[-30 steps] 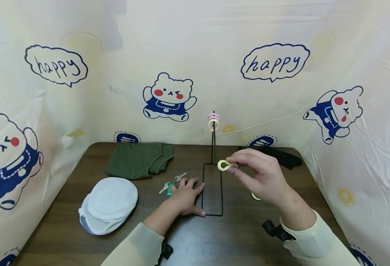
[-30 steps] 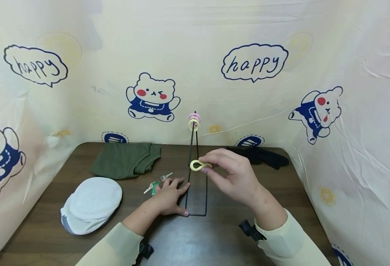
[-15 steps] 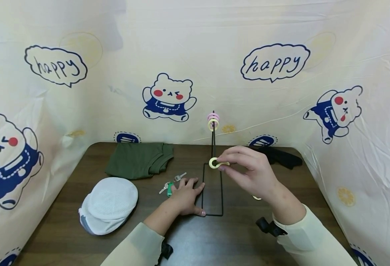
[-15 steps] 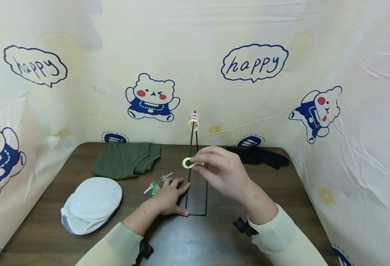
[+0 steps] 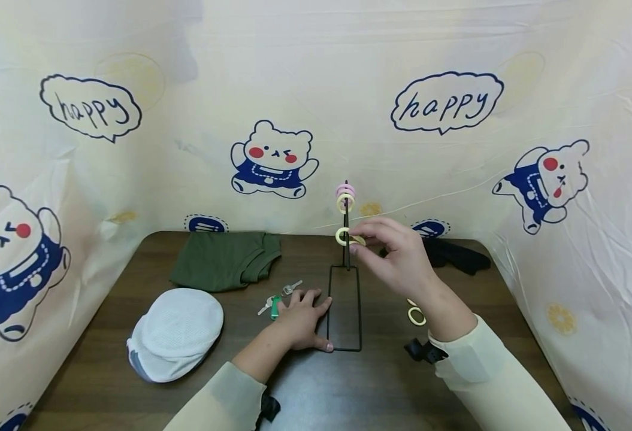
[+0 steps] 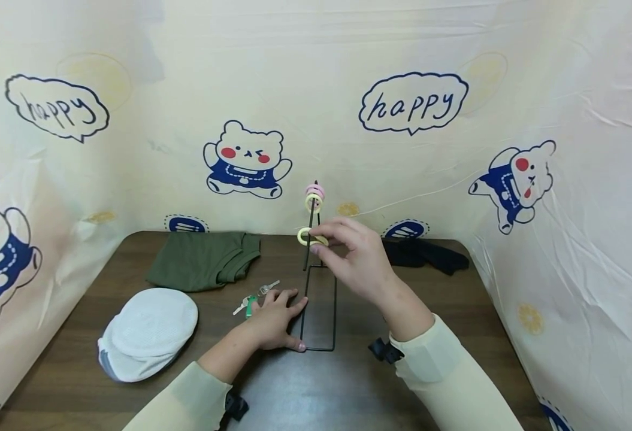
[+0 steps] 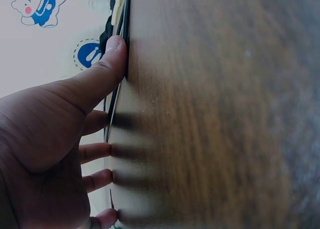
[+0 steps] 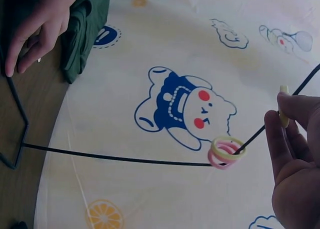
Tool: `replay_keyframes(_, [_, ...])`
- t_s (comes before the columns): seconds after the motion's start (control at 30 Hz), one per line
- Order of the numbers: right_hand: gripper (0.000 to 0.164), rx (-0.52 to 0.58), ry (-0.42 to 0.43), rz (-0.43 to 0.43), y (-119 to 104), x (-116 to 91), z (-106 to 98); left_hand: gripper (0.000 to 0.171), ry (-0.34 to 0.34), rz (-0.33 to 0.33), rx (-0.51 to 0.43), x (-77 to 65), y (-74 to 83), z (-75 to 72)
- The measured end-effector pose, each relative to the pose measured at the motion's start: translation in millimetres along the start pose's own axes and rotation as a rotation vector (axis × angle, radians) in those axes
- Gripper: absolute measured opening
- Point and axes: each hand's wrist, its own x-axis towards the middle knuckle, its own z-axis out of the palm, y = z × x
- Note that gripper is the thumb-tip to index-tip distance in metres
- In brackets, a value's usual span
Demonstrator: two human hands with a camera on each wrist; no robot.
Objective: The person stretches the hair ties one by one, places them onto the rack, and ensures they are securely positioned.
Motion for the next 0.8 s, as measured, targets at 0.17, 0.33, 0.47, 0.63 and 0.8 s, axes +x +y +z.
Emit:
replay_keyframes(0.17, [0.028,-0.007,0.015,0.067,10.0,6.9,4.0,0.109,0.001,0.004,0.003,0.4,0.3,-0.5])
replay_keyframes(0.33, [0.028,-0.011,0.048,0.094,24.1,14.3,10.0,0.109,-0.004,0.002,-0.001,0.7,0.0,-0.6])
replay_keyframes(0.47, [0.030,-0.027,0.067,0.128,35.4,19.9,13.4,0.109,0.004,0.005,0.008,1.4,-0.9,0.2])
replay_keyframes(0.63, [0.033,-0.049,0.094,0.162,43.6,24.7,16.5,0.108,0.011,0.016,-0.001,1.8,-0.7,0.2])
replay_keyframes(0.8, [0.034,-0.047,0.113,0.171,48.8,26.8,21.0,0.108,0.003,0.010,-0.005,0.6,0.1,0.3])
